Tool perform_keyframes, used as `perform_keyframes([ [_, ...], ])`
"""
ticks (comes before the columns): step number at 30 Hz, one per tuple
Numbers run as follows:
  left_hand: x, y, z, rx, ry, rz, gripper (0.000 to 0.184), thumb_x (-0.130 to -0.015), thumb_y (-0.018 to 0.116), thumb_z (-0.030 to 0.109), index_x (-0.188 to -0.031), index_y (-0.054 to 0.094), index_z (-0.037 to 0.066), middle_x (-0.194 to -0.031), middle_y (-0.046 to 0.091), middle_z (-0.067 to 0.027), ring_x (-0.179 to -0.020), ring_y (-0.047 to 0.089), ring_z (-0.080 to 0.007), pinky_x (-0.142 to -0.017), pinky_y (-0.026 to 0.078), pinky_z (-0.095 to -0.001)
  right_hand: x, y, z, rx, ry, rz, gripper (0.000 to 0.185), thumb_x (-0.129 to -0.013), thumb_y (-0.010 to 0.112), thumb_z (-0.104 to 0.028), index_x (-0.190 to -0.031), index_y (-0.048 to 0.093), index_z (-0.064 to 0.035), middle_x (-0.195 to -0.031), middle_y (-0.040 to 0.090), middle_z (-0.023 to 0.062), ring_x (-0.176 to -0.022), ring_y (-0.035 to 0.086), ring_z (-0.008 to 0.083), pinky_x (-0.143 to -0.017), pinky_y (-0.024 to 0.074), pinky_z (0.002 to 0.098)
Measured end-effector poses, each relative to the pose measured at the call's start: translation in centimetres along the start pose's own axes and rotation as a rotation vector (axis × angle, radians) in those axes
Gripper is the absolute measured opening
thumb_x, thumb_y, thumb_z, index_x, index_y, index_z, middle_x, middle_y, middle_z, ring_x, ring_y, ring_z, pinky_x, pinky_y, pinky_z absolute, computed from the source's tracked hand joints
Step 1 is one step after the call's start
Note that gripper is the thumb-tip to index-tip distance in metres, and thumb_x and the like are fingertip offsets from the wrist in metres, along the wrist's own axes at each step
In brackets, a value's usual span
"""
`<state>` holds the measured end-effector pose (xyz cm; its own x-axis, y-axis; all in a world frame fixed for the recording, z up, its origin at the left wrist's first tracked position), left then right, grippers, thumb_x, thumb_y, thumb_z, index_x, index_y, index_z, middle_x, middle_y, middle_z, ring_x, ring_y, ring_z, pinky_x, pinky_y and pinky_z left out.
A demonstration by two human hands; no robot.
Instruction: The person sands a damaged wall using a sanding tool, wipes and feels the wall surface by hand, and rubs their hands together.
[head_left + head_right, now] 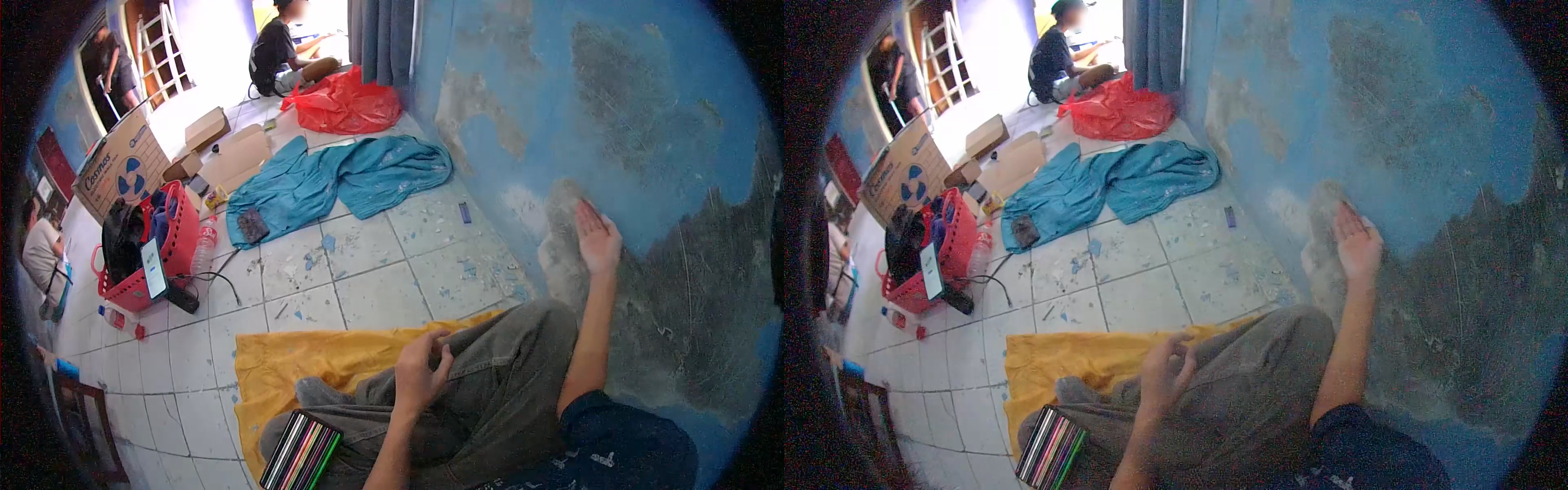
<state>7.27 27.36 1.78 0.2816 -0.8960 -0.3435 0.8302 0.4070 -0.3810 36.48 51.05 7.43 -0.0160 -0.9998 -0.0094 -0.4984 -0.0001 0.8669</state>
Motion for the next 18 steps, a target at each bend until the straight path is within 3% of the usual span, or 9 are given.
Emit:
perform_keyframes([
  [2, 0.1, 0.2, 0.0, -0.005, 0.01, 0.003, 0.021, -0.071, 0.058, 0.007, -0.092, 0.057, 0.006, -0.068, 0.056, -0.0088, -0.065, 0.056, -0.0234, -0.062, 0.043, -0.0333, -0.5, -1.5, 0.7, 0.037, 0.049, -0.048, 0.05, -0.087, 0.032, -0.02, -0.123, 0.024, 0.0132, -0.131, 0.026, 0.0232, -0.125, 0.023, 0.0288, -0.103, 0.0189, 0.0387],
  [4, 0.1, 0.2, 0.0, 0.007, 0.018, -0.006, 0.021, -0.071, 0.058, 0.007, -0.092, 0.057, 0.006, -0.068, 0.057, -0.009, -0.065, 0.056, -0.0235, -0.062, 0.043, -0.0335, -0.4, -2.9, 2.6, 0.031, 0.234, 0.162, 0.058, -0.085, 0.035, -0.026, -0.123, 0.021, 0.0141, -0.132, 0.023, 0.0239, -0.126, 0.02, 0.0301, -0.104, 0.0166, 0.0403],
  [5, 0.1, 0.1, 0.0, 0.006, 0.017, 0.005, 0.021, -0.071, 0.058, 0.007, -0.092, 0.057, 0.006, -0.068, 0.057, -0.009, -0.065, 0.056, -0.0235, -0.062, 0.043, -0.0335, -0.2, -2.6, 2.1, 0.034, 0.24, 0.153, 0.058, -0.085, 0.035, -0.026, -0.123, 0.021, 0.0141, -0.132, 0.023, 0.0239, -0.126, 0.02, 0.0301, -0.104, 0.0166, 0.0403],
  [7, 0.0, -0.1, 0.1, -0.008, 0.03, 0.012, 0.021, -0.071, 0.058, 0.006, -0.091, 0.057, 0.006, -0.067, 0.056, -0.0091, -0.064, 0.056, -0.0236, -0.061, 0.044, -0.0332, 0.4, -0.3, -0.1, -0.04, 0.115, -0.181, 0.051, -0.075, 0.046, -0.024, -0.109, 0.041, 0.0135, -0.116, 0.044, 0.0248, -0.116, 0.034, 0.0349, -0.101, 0.0226, 0.0446],
  [11, 0.1, 0.0, 0.2, -0.005, -0.001, 0.009, 0.021, -0.071, 0.058, 0.006, -0.092, 0.057, 0.006, -0.067, 0.056, -0.0093, -0.064, 0.056, -0.0235, -0.061, 0.044, -0.0328, 0.0, -1.2, 0.0, 0.027, -0.015, -0.04, 0.053, -0.072, 0.049, -0.024, -0.109, 0.041, 0.0133, -0.117, 0.043, 0.0242, -0.117, 0.034, 0.0342, -0.101, 0.0227, 0.0445],
  [13, 0.0, 0.1, 0.2, 0.004, -0.009, -0.007, 0.022, -0.071, 0.058, 0.006, -0.092, 0.057, 0.005, -0.067, 0.056, -0.0097, -0.064, 0.056, -0.0234, -0.061, 0.044, -0.0326, -1.8, -4.7, 2.5, 0.022, 0.253, 0.044, 0.063, -0.08, 0.041, -0.026, -0.124, 0.021, 0.0139, -0.134, 0.021, 0.0221, -0.126, 0.018, 0.0296, -0.105, 0.0136, 0.0428],
  [18, 0.0, -0.1, 0.3, -0.007, -0.012, -0.01, 0.021, -0.072, 0.058, 0.006, -0.093, 0.056, 0.005, -0.068, 0.057, -0.0095, -0.064, 0.056, -0.0227, -0.061, 0.044, -0.0326, 0.8, 1.2, -0.2, 0.007, 0.059, -0.223, 0.063, -0.078, 0.045, -0.024, -0.124, 0.023, 0.0134, -0.134, 0.022, 0.0206, -0.125, 0.022, 0.0287, -0.103, 0.0168, 0.0423],
])
Point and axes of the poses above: each hand's wrist, its own x-axis away from the middle knuckle, its own y-axis out of the palm, z = x × y, the point moved 4 cm from there along -x, towards the middle knuckle
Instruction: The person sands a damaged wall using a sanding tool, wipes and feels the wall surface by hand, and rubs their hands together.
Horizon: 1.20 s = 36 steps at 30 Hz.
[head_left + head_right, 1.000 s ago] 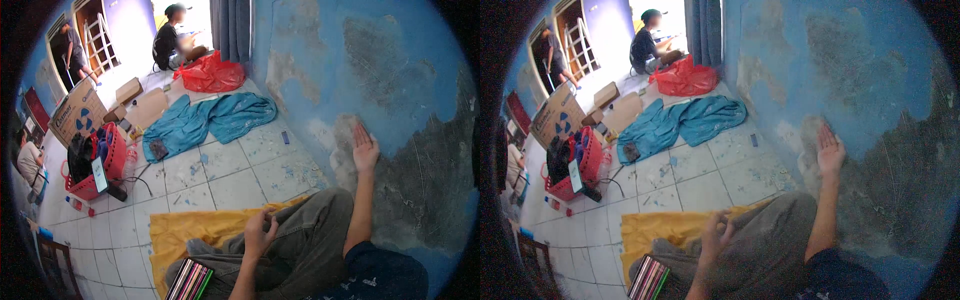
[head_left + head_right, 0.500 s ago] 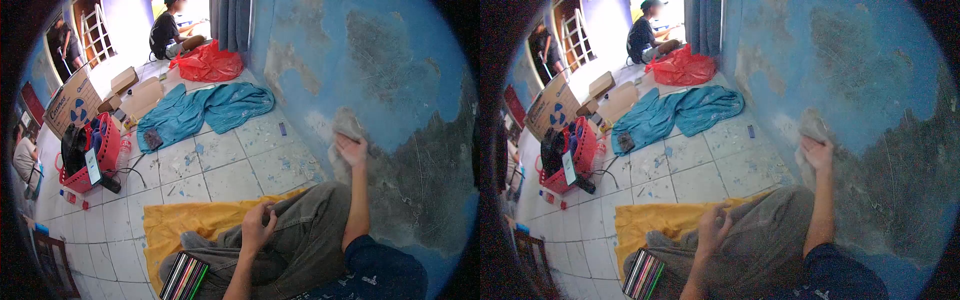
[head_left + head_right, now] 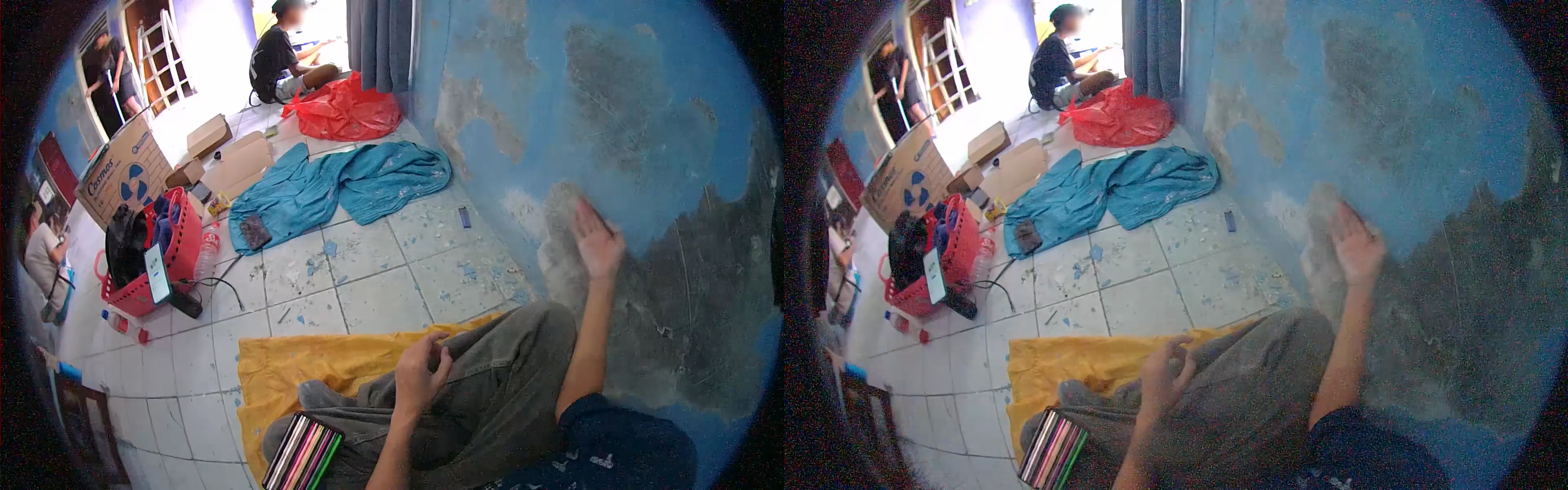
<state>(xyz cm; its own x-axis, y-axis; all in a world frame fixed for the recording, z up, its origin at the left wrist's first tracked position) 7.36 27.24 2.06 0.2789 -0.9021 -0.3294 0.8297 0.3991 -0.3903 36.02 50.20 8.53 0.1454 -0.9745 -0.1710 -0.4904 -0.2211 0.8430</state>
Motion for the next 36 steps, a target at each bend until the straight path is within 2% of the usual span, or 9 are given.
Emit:
perform_keyframes([
  [7, 0.3, 0.4, -0.2, 0.001, 0.036, -0.051, 0.022, -0.073, 0.057, 0.005, -0.095, 0.056, 0.005, -0.066, 0.055, -0.0083, -0.062, 0.056, -0.0196, -0.061, 0.044, -0.0306, -1.3, -7.5, 2.9, -0.173, 0.179, 0.374, 0.047, -0.077, 0.05, -0.021, -0.115, 0.043, 0.005, -0.121, 0.044, 0.0143, -0.119, 0.034, 0.025, -0.101, 0.0222, 0.0393],
  [10, -0.2, 0.3, 0.0, -0.003, 0.051, -0.024, 0.022, -0.073, 0.058, 0.005, -0.095, 0.055, 0.004, -0.065, 0.054, -0.008, -0.062, 0.056, -0.0192, -0.06, 0.044, -0.03, 0.4, 0.0, -0.2, 0.106, -0.136, -0.105, 0.043, -0.076, 0.052, -0.023, -0.111, 0.048, 0.0022, -0.12, 0.046, 0.0131, -0.117, 0.035, 0.0217, -0.098, 0.0258, 0.038],
  [16, 0.1, 0.6, -0.3, -0.03, 0.04, -0.055, 0.024, -0.073, 0.057, 0.004, -0.097, 0.053, 0.004, -0.066, 0.055, -0.0075, -0.063, 0.057, -0.019, -0.061, 0.044, -0.0292, -0.5, -6.0, 3.0, 0.137, 0.152, 0.19, 0.035, -0.076, 0.051, -0.022, -0.102, 0.053, 0.001, -0.112, 0.05, 0.0121, -0.102, 0.047, 0.0215, -0.086, 0.0367, 0.04],
  [19, -0.1, 0.7, -0.4, -0.039, 0.018, -0.039, 0.024, -0.073, 0.057, 0.004, -0.097, 0.053, 0.004, -0.066, 0.055, -0.0075, -0.063, 0.057, -0.0188, -0.061, 0.045, -0.029, -0.2, -2.5, 0.1, 0.144, -0.173, -0.087, 0.03, -0.076, 0.054, -0.019, -0.1, 0.054, -0.0002, -0.106, 0.053, 0.0113, -0.095, 0.05, 0.0202, -0.08, 0.0422, 0.0346],
  [23, 0.0, 0.7, 0.0, -0.037, -0.003, -0.05, 0.024, -0.073, 0.057, 0.003, -0.096, 0.054, 0.004, -0.066, 0.056, -0.0073, -0.063, 0.058, -0.0185, -0.061, 0.045, -0.0293, 0.0, -2.6, 0.5, -0.06, -0.087, -0.019, 0.032, -0.08, 0.049, -0.015, -0.105, 0.05, 0.0043, -0.116, 0.047, 0.0133, -0.083, 0.052, 0.0177, -0.072, 0.0445, 0.029],
  [25, -0.1, 0.5, 0.1, -0.04, 0.004, -0.035, 0.024, -0.072, 0.057, 0.002, -0.096, 0.054, 0.004, -0.066, 0.056, -0.0072, -0.063, 0.058, -0.0183, -0.061, 0.045, -0.0294, -0.4, -5.7, 3.3, -0.174, 0.13, 0.336, 0.038, -0.079, 0.05, -0.013, -0.111, 0.045, 0.0072, -0.118, 0.046, 0.0144, -0.079, 0.052, 0.0175, -0.072, 0.0451, 0.0295],
  [28, -0.3, 0.6, -0.1, -0.034, 0.012, -0.022, 0.023, -0.072, 0.058, 0.002, -0.095, 0.054, 0.004, -0.066, 0.056, -0.0074, -0.063, 0.058, -0.018, -0.061, 0.045, -0.0292, -0.3, -3.7, 1.6, -0.015, 0.005, 0.003, 0.032, -0.075, 0.056, -0.018, -0.1, 0.053, 0.0027, -0.104, 0.055, 0.0117, -0.083, 0.052, 0.0162, -0.071, 0.0449, 0.028],
  [32, 0.0, 0.5, -0.3, -0.037, 0.008, -0.043, 0.023, -0.073, 0.058, 0.003, -0.095, 0.054, 0.003, -0.066, 0.057, -0.0073, -0.063, 0.058, -0.0179, -0.061, 0.045, -0.0294, 0.2, -2.1, 0.3, -0.015, -0.124, -0.02, 0.036, -0.077, 0.055, -0.017, -0.105, 0.049, 0.0035, -0.106, 0.053, 0.0127, -0.085, 0.052, 0.0172, -0.072, 0.0443, 0.0279],
  [36, -0.1, 0.6, 0.1, -0.042, 0.028, -0.04, 0.024, -0.073, 0.057, 0.003, -0.096, 0.054, 0.004, -0.067, 0.057, -0.0073, -0.063, 0.058, -0.018, -0.06, 0.045, -0.0296, -0.6, -7.9, 3.2, -0.083, 0.148, 0.168, 0.04, -0.076, 0.055, -0.016, -0.109, 0.046, 0.0046, -0.107, 0.052, 0.0136, -0.09, 0.051, 0.0186, -0.074, 0.043, 0.0278],
])
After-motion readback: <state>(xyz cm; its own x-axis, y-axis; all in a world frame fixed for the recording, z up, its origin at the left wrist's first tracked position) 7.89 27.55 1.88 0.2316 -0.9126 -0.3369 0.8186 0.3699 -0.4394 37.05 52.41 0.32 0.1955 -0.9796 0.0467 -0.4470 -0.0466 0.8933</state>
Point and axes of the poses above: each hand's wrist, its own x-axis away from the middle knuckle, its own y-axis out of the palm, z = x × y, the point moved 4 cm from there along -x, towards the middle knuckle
